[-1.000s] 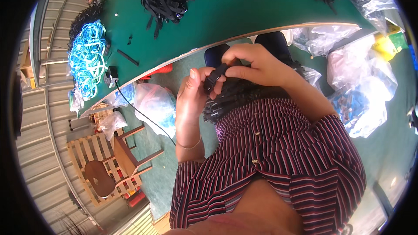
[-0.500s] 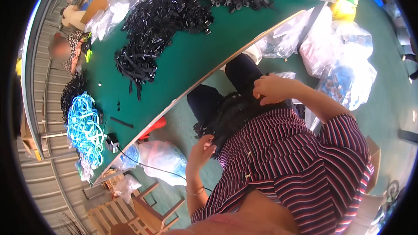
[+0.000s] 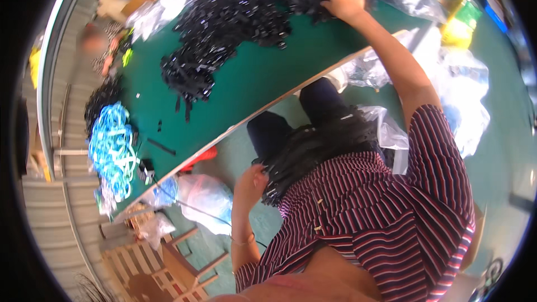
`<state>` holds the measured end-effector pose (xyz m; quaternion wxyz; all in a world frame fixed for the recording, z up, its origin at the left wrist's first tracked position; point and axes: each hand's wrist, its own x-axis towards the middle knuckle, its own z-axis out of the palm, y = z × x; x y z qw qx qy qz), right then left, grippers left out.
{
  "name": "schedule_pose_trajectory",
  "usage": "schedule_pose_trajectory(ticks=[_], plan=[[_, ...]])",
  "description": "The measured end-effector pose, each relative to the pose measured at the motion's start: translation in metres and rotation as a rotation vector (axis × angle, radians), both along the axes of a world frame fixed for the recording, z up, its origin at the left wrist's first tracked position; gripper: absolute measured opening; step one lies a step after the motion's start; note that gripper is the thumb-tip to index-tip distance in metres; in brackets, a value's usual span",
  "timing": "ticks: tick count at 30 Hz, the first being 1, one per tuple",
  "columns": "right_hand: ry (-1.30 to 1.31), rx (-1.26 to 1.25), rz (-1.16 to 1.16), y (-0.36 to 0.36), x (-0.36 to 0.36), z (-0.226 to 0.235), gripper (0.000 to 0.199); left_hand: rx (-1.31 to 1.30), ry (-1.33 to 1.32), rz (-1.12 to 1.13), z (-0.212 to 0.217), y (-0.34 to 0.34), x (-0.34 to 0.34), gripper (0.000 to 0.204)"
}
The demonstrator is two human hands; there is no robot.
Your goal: The person assembles small black plastic buckle and strap components by hand at a workshop table.
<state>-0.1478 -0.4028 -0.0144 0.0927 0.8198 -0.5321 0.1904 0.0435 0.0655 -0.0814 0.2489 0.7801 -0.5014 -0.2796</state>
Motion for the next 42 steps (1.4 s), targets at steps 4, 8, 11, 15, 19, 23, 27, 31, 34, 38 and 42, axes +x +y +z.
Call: schedule_pose_trajectory(ticks=[4,8,11,15,19,23,27,31,34,38,42], plan=[[-0.306,0.156,0.037,-0.035,-0.018,-0.023,0.020,-0.158,-0.073,0.006,0.026,-0.038,0.018,0.024],[-0.515,0.235,0.298,-0.026,-0.022,-0.018,0.017,-0.421,-0.102,0.179,0.056,-0.073,0.065,0.014],[-0.842,0.305,0.508,0.000,-0.024,-0.005,0.013,-0.650,0.083,0.326,0.052,-0.106,0.127,0.013],[-0.695,0.219,0.513,0.042,-0.024,0.019,0.004,-0.566,-0.279,0.523,0.059,-0.166,0.175,0.027],[-1.024,0.698,0.674,0.079,-0.022,0.024,0.026,-0.326,-0.436,0.588,0.057,-0.211,0.191,0.043],[-1.229,1.085,0.676,0.107,-0.022,0.025,0.030,-0.237,-0.459,0.536,0.039,-0.226,0.210,0.038],[-1.141,0.975,0.865,0.125,-0.009,0.016,0.038,-0.626,0.324,0.632,0.029,-0.197,0.230,0.029],[-1.060,0.912,0.813,0.135,-0.012,0.010,0.041,-0.768,0.743,0.644,0.055,-0.182,0.184,0.028],[-1.027,0.883,0.834,0.141,-0.008,0.004,0.038,-0.855,0.969,0.499,0.066,-0.165,0.150,0.022],[-1.001,0.795,0.799,0.148,0.000,-0.008,0.032,-0.920,1.239,0.342,0.055,-0.148,0.103,0.018],[-1.005,0.835,0.707,0.158,0.005,-0.021,0.024,-0.817,1.308,0.398,0.037,-0.137,0.055,0.018]])
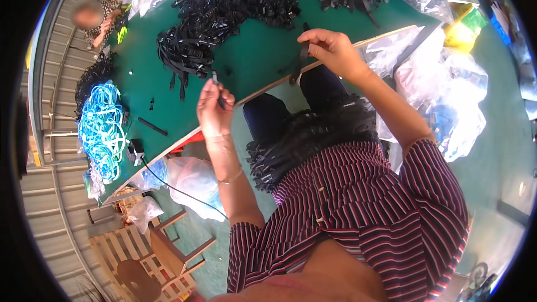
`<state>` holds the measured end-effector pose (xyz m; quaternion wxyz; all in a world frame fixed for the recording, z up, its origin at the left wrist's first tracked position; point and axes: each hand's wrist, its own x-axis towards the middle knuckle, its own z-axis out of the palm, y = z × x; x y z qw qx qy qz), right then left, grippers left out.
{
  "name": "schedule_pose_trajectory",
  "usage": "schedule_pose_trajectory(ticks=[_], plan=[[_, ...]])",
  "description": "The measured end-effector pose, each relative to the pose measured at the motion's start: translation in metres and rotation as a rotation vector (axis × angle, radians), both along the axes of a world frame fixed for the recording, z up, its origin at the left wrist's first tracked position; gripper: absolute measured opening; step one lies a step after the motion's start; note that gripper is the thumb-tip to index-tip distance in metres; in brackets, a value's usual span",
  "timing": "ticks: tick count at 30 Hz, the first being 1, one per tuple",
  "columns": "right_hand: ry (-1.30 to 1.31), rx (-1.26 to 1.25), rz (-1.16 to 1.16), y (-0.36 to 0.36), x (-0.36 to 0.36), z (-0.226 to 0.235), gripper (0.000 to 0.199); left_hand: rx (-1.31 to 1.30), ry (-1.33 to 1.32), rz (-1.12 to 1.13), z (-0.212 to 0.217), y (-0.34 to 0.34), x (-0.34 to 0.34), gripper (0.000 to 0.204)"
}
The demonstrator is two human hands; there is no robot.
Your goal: The person assembles small black plastic buckle and strap components by hand at a workshop table.
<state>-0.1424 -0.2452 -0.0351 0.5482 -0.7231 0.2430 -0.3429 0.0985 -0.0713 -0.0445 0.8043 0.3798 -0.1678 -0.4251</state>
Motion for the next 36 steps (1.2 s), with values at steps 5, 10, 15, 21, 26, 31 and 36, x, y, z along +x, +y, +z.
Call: schedule_pose_trajectory(ticks=[5,10,15,21,26,31,36], plan=[[0.031,-0.271,-0.061,0.010,0.008,-0.002,0.022,-0.026,0.012,-0.038,-0.019,0.004,-0.034,0.018],[-0.004,-0.331,-0.036,0.031,0.021,-0.005,0.026,0.057,0.001,-0.083,-0.032,0.010,-0.061,0.012],[-0.060,-0.353,0.024,0.063,0.043,-0.003,0.027,0.165,-0.049,-0.070,-0.029,0.005,-0.090,0.013],[0.011,-0.554,0.162,0.064,0.057,-0.014,0.027,0.103,0.014,-0.182,-0.019,0.015,-0.101,0.021],[-0.030,-0.370,0.205,0.065,0.051,-0.021,0.029,0.142,-0.033,-0.190,-0.019,0.024,-0.103,0.024],[-0.194,0.852,0.299,0.064,0.039,-0.036,0.023,0.098,-0.082,-0.178,-0.003,0.029,-0.113,0.021],[-0.264,1.220,0.347,0.074,0.034,0.003,0.029,0.263,-0.477,-0.472,0.013,0.034,-0.139,0.018]])
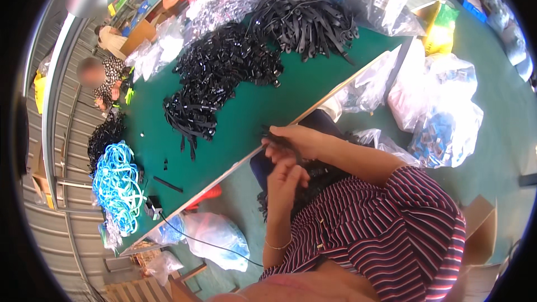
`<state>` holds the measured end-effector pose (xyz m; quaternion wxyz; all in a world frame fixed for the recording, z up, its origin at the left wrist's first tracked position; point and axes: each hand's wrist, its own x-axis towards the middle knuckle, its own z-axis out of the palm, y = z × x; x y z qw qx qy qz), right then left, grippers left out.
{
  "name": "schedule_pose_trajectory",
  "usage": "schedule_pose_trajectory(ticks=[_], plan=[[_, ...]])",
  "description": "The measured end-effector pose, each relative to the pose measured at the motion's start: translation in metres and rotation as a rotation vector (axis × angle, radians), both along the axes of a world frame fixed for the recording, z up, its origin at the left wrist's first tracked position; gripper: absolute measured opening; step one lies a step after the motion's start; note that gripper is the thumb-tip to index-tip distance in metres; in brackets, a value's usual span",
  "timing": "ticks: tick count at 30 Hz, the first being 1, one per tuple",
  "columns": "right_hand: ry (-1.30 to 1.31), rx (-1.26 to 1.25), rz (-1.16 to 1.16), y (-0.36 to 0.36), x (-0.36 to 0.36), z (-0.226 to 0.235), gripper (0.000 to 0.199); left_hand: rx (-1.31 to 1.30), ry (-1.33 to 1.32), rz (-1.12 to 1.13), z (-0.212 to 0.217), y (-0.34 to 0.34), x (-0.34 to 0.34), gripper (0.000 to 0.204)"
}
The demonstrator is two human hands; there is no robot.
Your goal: The person assembles small black plastic buckle and strap components by hand at a workshop table.
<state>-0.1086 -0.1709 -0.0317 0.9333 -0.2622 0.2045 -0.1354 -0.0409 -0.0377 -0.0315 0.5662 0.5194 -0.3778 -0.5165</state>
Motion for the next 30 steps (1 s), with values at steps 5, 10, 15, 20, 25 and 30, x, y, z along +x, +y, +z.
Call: schedule_pose_trajectory(ticks=[5,10,15,20,25,30], plan=[[-0.211,0.019,-0.073,-0.031,-0.018,-0.007,0.020,0.086,-0.017,-0.112,-0.015,-0.005,-0.006,0.016],[-0.167,-0.246,-0.285,-0.037,-0.049,0.012,0.017,-0.106,-0.814,-0.377,0.010,-0.043,0.020,0.024],[-0.113,-0.362,-0.325,-0.036,-0.059,0.023,0.020,-0.378,-0.812,0.129,0.023,-0.130,0.064,0.016],[-0.024,-0.448,-0.311,-0.033,-0.058,0.017,0.018,-0.334,-1.383,0.413,0.008,-0.192,0.082,0.025],[0.043,-0.492,-0.313,-0.041,-0.070,0.018,0.017,-0.139,-1.380,0.387,0.000,-0.205,0.076,0.023],[0.056,-0.553,-0.310,-0.037,-0.059,0.012,0.016,-0.323,-1.173,0.480,-0.011,-0.181,0.096,0.012]])
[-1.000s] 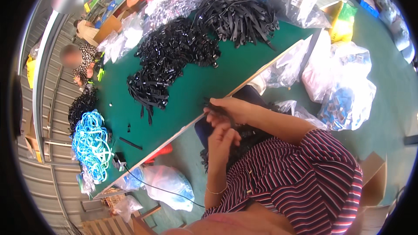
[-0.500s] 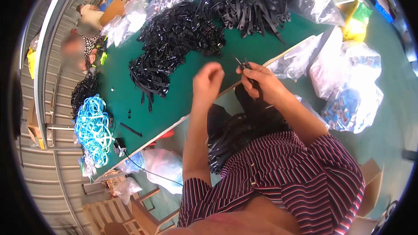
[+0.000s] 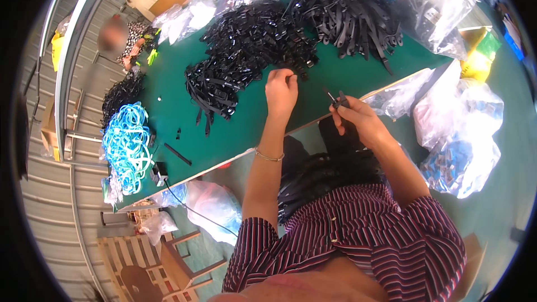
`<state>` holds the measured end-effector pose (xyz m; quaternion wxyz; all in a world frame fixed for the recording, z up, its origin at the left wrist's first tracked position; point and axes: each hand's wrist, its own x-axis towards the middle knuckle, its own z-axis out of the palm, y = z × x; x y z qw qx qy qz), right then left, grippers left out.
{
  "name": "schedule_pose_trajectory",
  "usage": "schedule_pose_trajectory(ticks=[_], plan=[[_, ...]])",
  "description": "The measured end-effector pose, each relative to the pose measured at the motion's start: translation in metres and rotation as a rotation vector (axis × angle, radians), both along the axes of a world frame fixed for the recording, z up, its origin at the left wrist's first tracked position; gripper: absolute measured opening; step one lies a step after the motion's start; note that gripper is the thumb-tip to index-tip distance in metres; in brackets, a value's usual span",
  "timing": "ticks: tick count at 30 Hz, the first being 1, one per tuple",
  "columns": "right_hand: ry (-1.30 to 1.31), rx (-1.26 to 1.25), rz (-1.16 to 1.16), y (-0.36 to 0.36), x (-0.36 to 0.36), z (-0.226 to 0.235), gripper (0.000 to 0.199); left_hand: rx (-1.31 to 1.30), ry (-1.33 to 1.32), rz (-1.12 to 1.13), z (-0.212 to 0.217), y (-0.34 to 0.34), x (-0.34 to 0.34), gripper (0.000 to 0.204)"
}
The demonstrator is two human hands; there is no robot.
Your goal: The person assembles small black plastic buckle and strap components by hand at a workshop table.
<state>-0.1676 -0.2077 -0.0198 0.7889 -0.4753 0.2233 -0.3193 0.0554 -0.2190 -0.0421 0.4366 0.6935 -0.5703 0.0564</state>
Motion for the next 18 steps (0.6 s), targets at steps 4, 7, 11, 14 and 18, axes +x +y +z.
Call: schedule_pose_trajectory(ticks=[4,7,11,14,18], plan=[[0.044,-0.084,0.021,0.003,0.011,0.003,0.016,-0.076,0.203,0.026,-0.002,0.030,0.011,0.013],[0.045,-0.147,0.036,0.007,0.022,0.007,0.017,-0.104,0.852,-0.138,-0.001,0.062,0.002,0.022],[0.002,-0.152,-0.005,0.016,0.039,0.009,0.016,-0.059,1.246,-0.356,0.012,0.108,-0.029,0.020],[0.010,-0.219,0.025,0.025,0.047,0.008,0.015,-0.050,1.288,-0.399,0.014,0.129,-0.045,0.016],[0.044,-0.226,0.105,0.031,0.051,0.012,0.017,-0.005,1.242,-0.351,0.030,0.147,-0.045,0.014]])
